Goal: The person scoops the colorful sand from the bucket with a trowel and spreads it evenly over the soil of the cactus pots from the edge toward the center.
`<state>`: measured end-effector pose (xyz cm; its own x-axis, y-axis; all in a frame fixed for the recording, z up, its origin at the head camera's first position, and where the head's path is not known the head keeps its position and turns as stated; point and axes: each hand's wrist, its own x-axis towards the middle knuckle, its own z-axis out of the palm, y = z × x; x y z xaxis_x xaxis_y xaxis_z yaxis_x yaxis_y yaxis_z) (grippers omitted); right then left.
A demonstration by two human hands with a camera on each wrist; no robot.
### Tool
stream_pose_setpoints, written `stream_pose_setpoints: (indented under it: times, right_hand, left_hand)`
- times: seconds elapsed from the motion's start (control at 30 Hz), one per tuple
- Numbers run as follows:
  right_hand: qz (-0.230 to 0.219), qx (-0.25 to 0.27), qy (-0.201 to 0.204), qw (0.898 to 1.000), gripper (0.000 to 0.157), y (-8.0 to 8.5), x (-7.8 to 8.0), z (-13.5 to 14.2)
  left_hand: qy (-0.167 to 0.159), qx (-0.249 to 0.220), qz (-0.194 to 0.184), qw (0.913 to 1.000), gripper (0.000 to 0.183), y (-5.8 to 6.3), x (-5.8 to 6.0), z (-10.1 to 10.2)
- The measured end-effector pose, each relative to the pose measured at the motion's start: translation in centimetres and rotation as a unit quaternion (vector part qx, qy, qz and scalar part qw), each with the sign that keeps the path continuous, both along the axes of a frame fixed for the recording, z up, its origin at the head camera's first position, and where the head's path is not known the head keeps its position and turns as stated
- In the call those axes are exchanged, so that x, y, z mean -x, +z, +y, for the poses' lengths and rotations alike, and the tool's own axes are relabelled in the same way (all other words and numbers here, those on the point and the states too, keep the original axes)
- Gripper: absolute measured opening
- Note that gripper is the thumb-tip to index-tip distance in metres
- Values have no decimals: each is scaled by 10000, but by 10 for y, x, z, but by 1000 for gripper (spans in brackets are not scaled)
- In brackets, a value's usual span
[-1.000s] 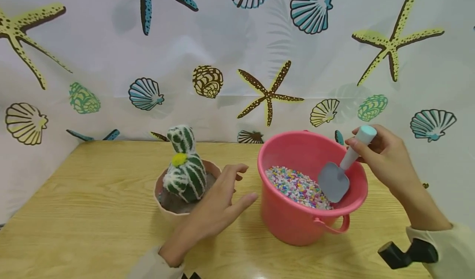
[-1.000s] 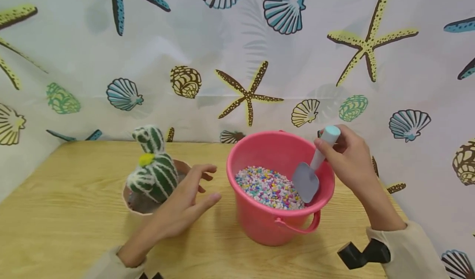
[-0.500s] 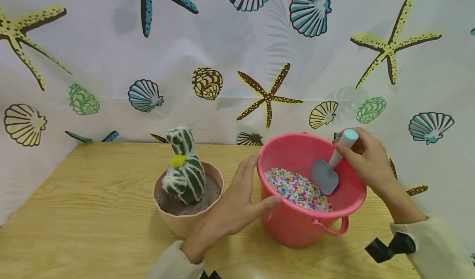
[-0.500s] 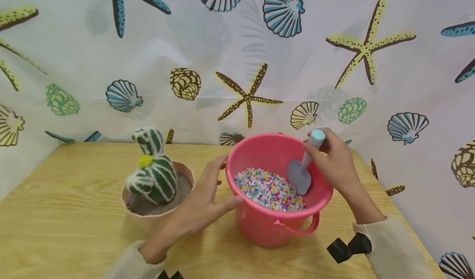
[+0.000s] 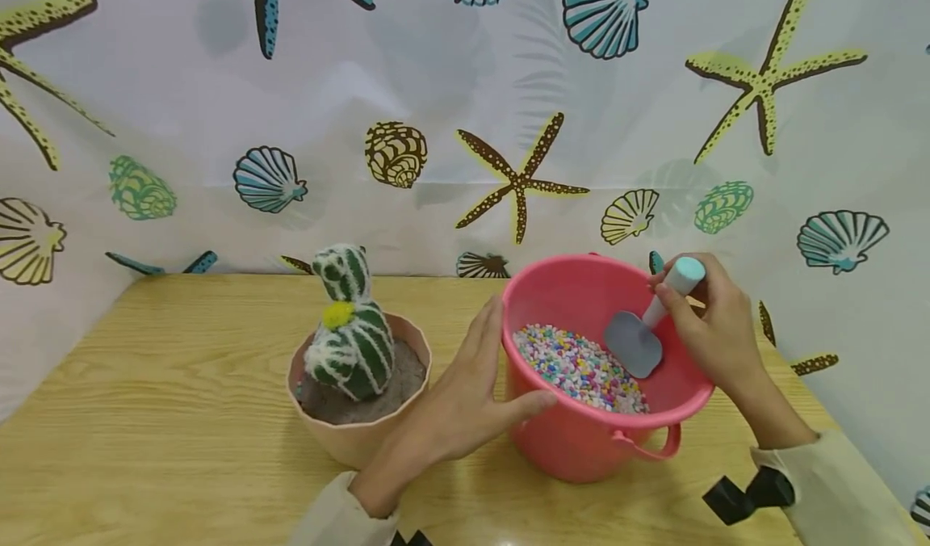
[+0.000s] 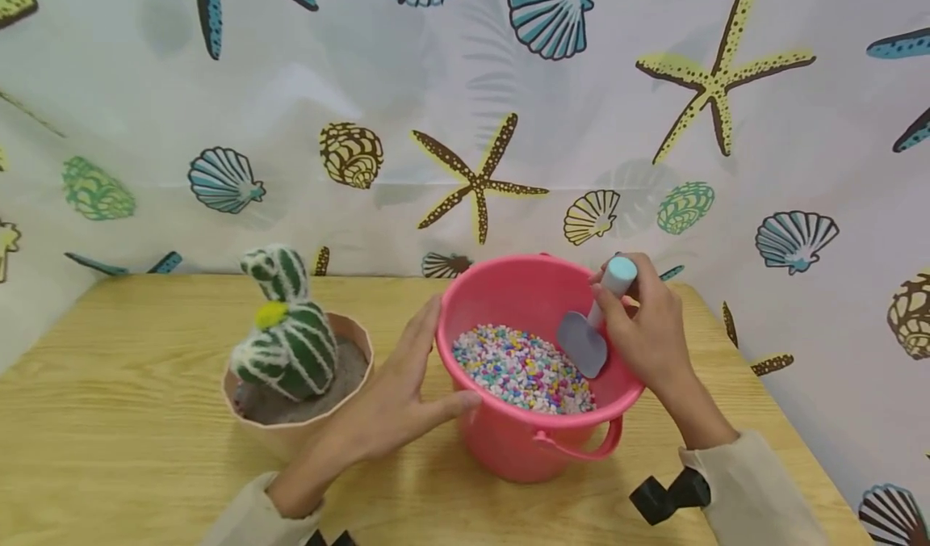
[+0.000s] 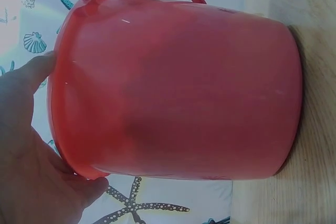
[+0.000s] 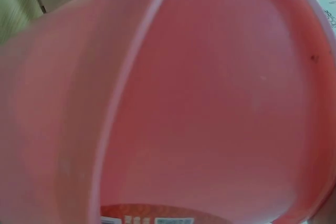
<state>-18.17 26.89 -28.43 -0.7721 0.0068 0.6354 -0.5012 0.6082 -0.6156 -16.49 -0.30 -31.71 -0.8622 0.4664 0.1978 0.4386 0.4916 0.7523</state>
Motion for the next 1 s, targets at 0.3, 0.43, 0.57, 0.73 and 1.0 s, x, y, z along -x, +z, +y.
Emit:
stream_pose_setpoints:
  times: [0.3, 0.43, 0.57, 0.73, 1.0]
  right_hand:
    - [-275, -1246, -84, 9918, 21, 0, 4, 0]
    - [-1067, -1682, -297, 9795, 20, 9, 6, 1]
    - [-1731, -1997, -483, 9632, 22, 20, 15, -3]
    - [-2051, -2104, -533, 9544, 22, 23, 25, -7]
    - [-2275, -1797, -423, 9561, 29, 19, 22, -12]
  left_hand:
    - [12, 75, -131, 9999, 110, -2, 0, 0]
    - [31, 78, -150, 9999, 111, -2, -1, 1]
    - [86, 16, -161, 9998, 111, 0, -1, 3]
    - [12, 10, -183, 9998, 112, 2, 0, 5]
    - [75, 71, -218, 9997, 114, 1, -4, 1]
